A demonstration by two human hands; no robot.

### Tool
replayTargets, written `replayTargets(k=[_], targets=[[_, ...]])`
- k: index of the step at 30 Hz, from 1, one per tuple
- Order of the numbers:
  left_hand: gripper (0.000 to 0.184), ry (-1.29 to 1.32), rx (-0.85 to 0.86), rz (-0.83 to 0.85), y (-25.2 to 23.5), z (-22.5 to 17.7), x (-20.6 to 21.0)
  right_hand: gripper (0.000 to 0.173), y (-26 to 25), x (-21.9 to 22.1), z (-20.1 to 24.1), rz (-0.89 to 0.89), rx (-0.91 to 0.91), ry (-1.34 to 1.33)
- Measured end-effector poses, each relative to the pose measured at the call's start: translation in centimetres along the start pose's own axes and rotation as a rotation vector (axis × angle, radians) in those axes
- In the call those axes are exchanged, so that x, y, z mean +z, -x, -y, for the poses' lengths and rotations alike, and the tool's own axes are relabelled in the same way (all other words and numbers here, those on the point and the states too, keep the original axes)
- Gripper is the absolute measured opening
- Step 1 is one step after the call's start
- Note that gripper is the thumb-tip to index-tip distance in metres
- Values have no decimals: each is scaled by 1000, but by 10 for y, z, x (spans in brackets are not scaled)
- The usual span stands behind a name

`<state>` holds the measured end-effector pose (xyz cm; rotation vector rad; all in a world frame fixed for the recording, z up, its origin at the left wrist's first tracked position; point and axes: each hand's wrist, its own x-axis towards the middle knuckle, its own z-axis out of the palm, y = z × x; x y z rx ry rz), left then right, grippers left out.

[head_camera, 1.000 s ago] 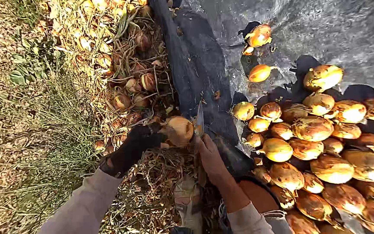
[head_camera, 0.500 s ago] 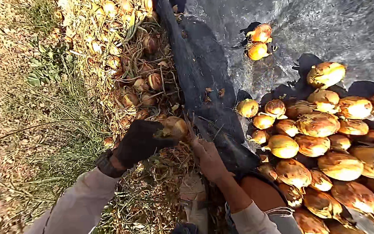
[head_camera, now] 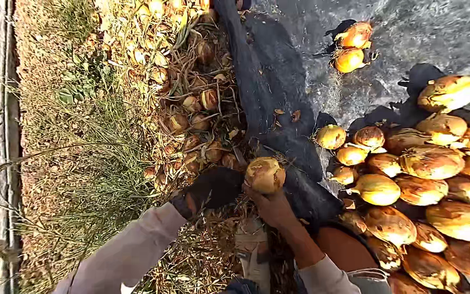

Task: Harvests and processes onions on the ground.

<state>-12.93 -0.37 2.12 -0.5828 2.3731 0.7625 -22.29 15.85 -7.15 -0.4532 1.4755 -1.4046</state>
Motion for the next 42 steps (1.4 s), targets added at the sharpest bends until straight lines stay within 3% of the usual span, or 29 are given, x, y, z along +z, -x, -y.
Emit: replayTargets(k=[2, 4, 7, 11, 12, 14, 17, 19, 20, 22, 24, 26, 30, 33, 36, 39, 42], targets=[[25, -116, -129, -166, -15, 30, -6, 39, -2, -13, 13, -69, -61, 40], [33, -220, -313, -223, -30, 61, -17, 34, -5, -33, 25, -223, -50, -5], [41, -335, -460, -209, -44, 83, -10, 60, -11, -74, 28, -318, 72, -14], [52, -392, -586, -225, -62, 95, 27, 44, -11, -71, 27, -221, 176, 52], [53, -411, -603, -209, -66, 98, 30, 48, -12, -63, 26, -152, 234, 83], [57, -416, -618, -164, -76, 103, 26, 55, -16, -52, 22, -24, 313, 153], [75, -331, -635, -105, -74, 107, 6, 50, -22, -48, 12, 68, 320, 137], [70, -269, -677, -86, -64, 104, -8, 47, -23, -50, 8, 63, 290, 75], [56, -256, -696, -68, -58, 103, -14, 48, -23, -52, 6, 61, 277, 54], [40, -227, -661, -29, -47, 116, -21, 46, -23, -52, 4, 66, 260, 27], [41, -116, -558, -13, -35, 119, -28, 40, -23, -46, 3, 60, 262, 1], [42, 25, -468, -90, -14, 97, -35, 35, -21, -39, 1, 41, 275, -13], [36, 331, -332, -232, 27, 57, -42, 54, -13, -28, 9, 45, 306, -20], [6, 690, -155, -277, 50, 21, -44, 65, -1, -21, 24, 108, 201, -57], [20, 1088, -183, -181, 56, 1, -43, 72, 9, -21, 41, 158, 49, -160], [12, 1344, -80, 12, 49, 35, -22, 60, 9, -20, 40, 206, -16, -341], [12, 1037, -58, -31, 43, 36, -23, 60, 6, -15, 31, 256, 71, -461]])
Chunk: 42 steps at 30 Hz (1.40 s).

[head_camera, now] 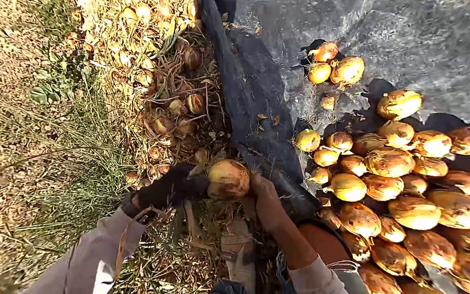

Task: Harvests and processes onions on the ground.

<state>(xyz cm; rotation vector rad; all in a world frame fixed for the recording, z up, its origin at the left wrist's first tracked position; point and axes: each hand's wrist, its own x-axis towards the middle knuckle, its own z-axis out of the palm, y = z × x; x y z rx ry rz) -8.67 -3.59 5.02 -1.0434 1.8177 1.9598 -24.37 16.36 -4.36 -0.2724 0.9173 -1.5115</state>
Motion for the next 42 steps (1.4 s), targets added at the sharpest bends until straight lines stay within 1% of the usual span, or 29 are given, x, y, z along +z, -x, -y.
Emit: replayTargets(k=[1, 2, 5, 6, 7, 8, 9, 11, 12, 13, 14, 15, 16, 17, 18, 19, 21, 23, 24, 26, 27, 28, 30, 33, 34, 36, 38, 40, 42], targets=[[8, -187, 16, -70, 1, -14, 6, 61, -1, 0, -3, -23, 38, 19], [11, -372, 57, -134, 0, -24, 8, 62, -4, -1, -5, -52, 68, 63], [48, -1104, 267, -346, -17, -28, 3, 60, -11, -6, -11, -141, 93, 227], [51, -1179, 280, -411, -24, -26, 0, 59, -13, -6, -12, -171, 106, 256], [50, -1148, 264, -457, -27, -28, -3, 59, -13, -7, -14, -190, 137, 275], [43, -1047, 257, -474, -26, -34, -4, 61, -14, -9, -17, -196, 193, 294], [35, -936, 258, -432, -21, -39, -1, 63, -16, -11, -20, -181, 259, 312], [24, -781, 268, -239, -12, -40, 14, 65, -16, -15, -24, -104, 336, 321], [23, -732, 233, -132, -11, -36, 25, 62, -14, -13, -25, -86, 328, 310], [25, -737, 185, -31, -11, -28, 35, 55, -13, -8, -24, -111, 299, 272], [29, -754, 131, 47, -13, -19, 44, 45, -10, -1, -23, -167, 261, 233], [34, -759, 74, 105, -15, -11, 52, 39, -7, 4, -23, -216, 218, 211], [37, -779, 33, 149, -17, -4, 57, 37, -5, 6, -25, -249, 163, 224], [38, -825, 3, 184, -20, -1, 58, 39, -3, 5, -27, -252, 113, 284], [34, -890, -26, 206, -25, 0, 55, 44, -3, 1, -28, -235, 73, 379], [28, -978, -41, 190, -30, 0, 51, 48, -4, -3, -28, -216, 48, 519], [20, -1095, -49, 65, -42, -2, 44, 43, -7, -13, -28, -229, 27, 801], [23, -1127, -30, -115, -55, 6, 31, 37, -8, -22, -23, -283, -66, 834], [28, -1152, -91, -215, -64, 15, 17, 39, -7, -26, -16, -333, -145, 784], [44, -1144, -300, -394, -75, 33, -16, 53, -3, -35, 5, -490, -214, 736], [51, -1118, -399, -438, -75, 40, -27, 61, -3, -42, 12, -602, -214, 750], [57, -1098, -485, -456, -76, 45, -31, 64, -4, -51, 19, -676, -197, 773], [61, -1079, -603, -485, -82, 66, -29, 61, -8, -61, 23, -730, -153, 798], [58, -1020, -585, -467, -83, 82, -19, 69, -9, -52, 9, -654, -79, 789], [57, -998, -551, -444, -84, 86, -23, 70, -10, -47, 5, -611, -49, 791], [54, -864, -441, -408, -83, 88, -35, 67, -13, -43, 0, -527, 22, 762], [45, -672, -331, -373, -64, 59, -31, 63, -18, -42, -5, -467, 85, 680], [30, -485, -256, -349, -40, 21, -12, 60, -19, -40, -9, -403, 155, 579], [17, -271, -148, -285, -18, -6, 7, 60, -17, -34, -11, -316, 186, 496]])
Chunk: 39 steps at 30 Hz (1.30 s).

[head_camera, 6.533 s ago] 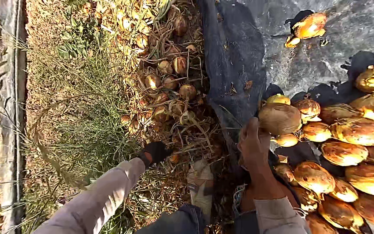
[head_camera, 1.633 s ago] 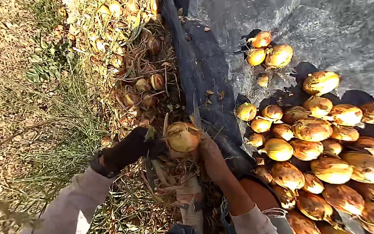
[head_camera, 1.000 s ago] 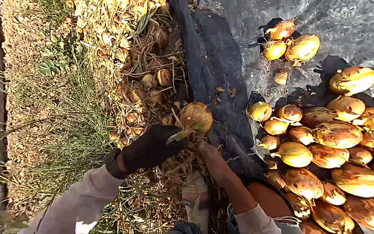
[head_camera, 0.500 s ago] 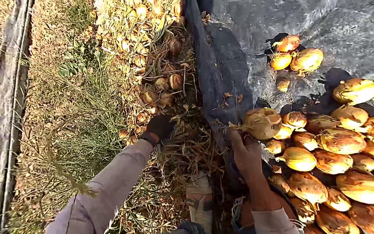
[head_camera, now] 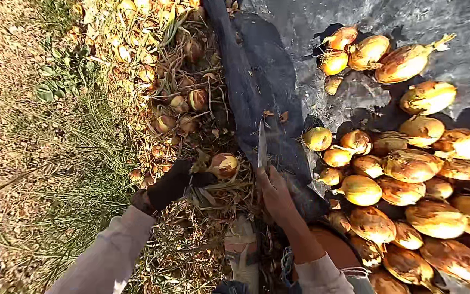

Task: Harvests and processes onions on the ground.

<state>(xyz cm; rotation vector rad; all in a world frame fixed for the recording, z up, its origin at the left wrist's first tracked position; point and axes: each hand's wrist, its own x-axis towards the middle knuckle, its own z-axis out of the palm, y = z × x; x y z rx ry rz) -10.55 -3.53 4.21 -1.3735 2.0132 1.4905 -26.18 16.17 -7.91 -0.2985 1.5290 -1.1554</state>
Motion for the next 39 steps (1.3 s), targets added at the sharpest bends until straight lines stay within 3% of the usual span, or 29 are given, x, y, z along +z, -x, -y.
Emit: replayTargets(k=[2, 4, 7, 10, 12, 15, 17, 19, 22, 25, 27, 30, 34, 37, 39], targets=[[16, 178, 48, 131, 19, -16, 6, 69, 10, 4, 5, 93, -49, -61], [9, 256, 96, 238, 26, -19, 10, 66, 19, 7, 14, 146, -155, -151], [14, 250, 57, 310, 32, -28, 15, 51, 27, 7, 22, 205, -225, -242], [18, 231, 52, 310, 32, -23, 18, 54, 27, 10, 21, 254, -200, -277], [14, 21, 165, 194, 28, -22, 18, 55, 25, 13, 18, 238, -186, -250], [26, -554, 442, -89, 10, -16, 8, 52, 19, 17, 11, 185, -176, -114], [29, -710, 605, -265, -7, -11, 2, 53, 14, 21, 6, 153, -144, -80], [29, -720, 680, -262, -11, -16, -4, 56, 9, 23, 0, 120, -69, -42], [29, -745, 735, -10, -1, -20, 7, 73, 6, 22, -7, 163, 19, -7], [13, -711, 570, 209, 0, -7, 35, 51, 14, 34, -5, 114, -93, -202], [16, -745, 370, 288, -1, -3, 43, 48, 14, 36, -6, 98, -182, -161], [17, -941, 208, 185, -12, -17, 30, 45, 13, 30, -6, 20, -286, -47], [25, -988, -107, -92, -34, 25, -19, 46, 9, -6, 8, -294, -349, -50], [44, -970, -285, -90, -35, 73, -13, 61, 6, -34, 12, -481, -275, 17], [58, -868, -380, -11, -25, 89, 3, 63, 7, -32, 12, -475, -287, 79]])
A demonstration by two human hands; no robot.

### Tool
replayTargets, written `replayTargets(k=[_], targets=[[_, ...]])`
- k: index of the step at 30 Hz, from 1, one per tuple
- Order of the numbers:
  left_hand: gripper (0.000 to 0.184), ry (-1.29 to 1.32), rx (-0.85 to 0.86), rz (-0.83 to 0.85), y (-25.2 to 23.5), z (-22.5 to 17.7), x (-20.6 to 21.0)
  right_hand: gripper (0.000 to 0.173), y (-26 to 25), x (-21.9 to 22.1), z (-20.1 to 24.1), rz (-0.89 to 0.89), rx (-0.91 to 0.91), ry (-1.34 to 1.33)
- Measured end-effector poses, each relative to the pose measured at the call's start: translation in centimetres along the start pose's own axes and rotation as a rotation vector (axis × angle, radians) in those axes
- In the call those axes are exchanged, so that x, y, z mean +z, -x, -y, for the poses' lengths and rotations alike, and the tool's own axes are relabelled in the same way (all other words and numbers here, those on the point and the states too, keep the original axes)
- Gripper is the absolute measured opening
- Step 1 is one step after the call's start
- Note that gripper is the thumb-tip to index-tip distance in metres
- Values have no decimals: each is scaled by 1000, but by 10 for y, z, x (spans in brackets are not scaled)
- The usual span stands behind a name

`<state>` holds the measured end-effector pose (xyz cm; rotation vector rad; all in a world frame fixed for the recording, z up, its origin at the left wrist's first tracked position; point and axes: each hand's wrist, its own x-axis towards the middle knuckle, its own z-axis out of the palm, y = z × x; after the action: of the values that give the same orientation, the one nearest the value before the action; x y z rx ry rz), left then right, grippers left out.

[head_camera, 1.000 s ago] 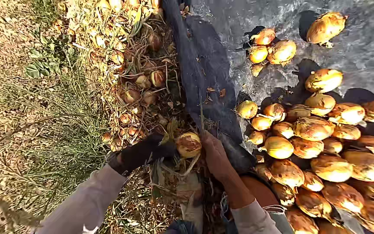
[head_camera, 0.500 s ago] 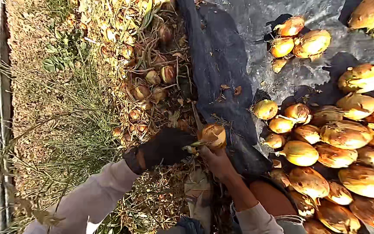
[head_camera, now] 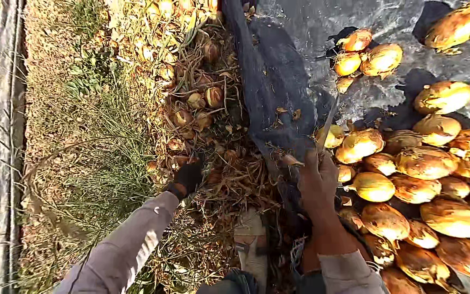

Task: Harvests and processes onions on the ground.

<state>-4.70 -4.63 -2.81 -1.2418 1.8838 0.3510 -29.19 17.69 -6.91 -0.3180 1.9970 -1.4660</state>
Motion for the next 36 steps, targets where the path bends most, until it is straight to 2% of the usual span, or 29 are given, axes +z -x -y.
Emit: replayTargets(k=[1, 3, 4, 6, 7, 9, 10, 12, 14, 15, 17, 20, 22, 23, 24, 26, 27, 28, 30, 32, 33, 35, 36], targets=[[54, 29, -28, 83, 9, -3, 6, 62, 4, 5, 1, 38, -10, 15], [39, 39, -22, 77, 17, 0, 18, 60, 14, 15, 3, 134, -11, 50], [34, 45, 2, 58, 26, -1, 14, 61, 16, 19, 3, 173, -2, 72], [32, 112, 10, 190, 47, -11, -18, 61, 17, 26, -2, 229, 45, 89], [30, 180, 64, 171, 44, -6, -19, 62, 17, 29, -4, 253, 78, 88], [31, 350, 201, -21, 23, 11, 0, 61, 19, 38, -8, 301, 160, 88], [32, 432, 235, -50, 24, 9, -2, 61, 20, 43, -10, 335, 207, 80], [20, 678, 312, -52, 41, -3, -18, 64, 25, 51, -12, 430, 304, 41], [5, 1039, 331, 29, 60, -12, -28, 68, 29, 54, -13, 537, 359, -43], [6, 1178, 321, 73, 70, -19, -35, 67, 30, 54, -12, 578, 348, -111], [10, 1248, 283, 136, 89, -30, -50, 61, 33, 51, -5, 634, 285, -284], [15, 1230, 185, 228, 97, -34, -60, 58, 37, 47, 7, 639, 204, -486], [10, 1103, 257, 224, 94, -31, -62, 59, 36, 44, 8, 639, 169, -503], [6, 953, 350, 160, 93, -32, -66, 58, 36, 43, 9, 644, 149, -472], [11, 751, 475, 22, 90, -33, -69, 56, 36, 41, 10, 649, 122, -419], [25, 303, 663, -362, 78, -34, -78, 52, 37, 43, 11, 665, 69, -265], [25, 145, 700, -534, 72, -36, -83, 51, 38, 44, 12, 662, 74, -225], [21, 89, 698, -626, 69, -38, -89, 53, 39, 47, 11, 636, 93, -209], [28, 159, 734, -698, 71, -42, -101, 61, 38, 50, 1, 566, 142, -190], [20, 270, 818, -574, 82, -47, -100, 64, 34, 49, -7, 579, 193, -192], [16, 246, 883, -484, 84, -50, -92, 63, 34, 49, -8, 598, 199, -207], [19, 89, 963, -318, 81, -64, -67, 53, 40, 49, 1, 543, 202, -262], [18, 15, 943, -209, 80, -73, -56, 46, 43, 47, 5, 513, 194, -319]])
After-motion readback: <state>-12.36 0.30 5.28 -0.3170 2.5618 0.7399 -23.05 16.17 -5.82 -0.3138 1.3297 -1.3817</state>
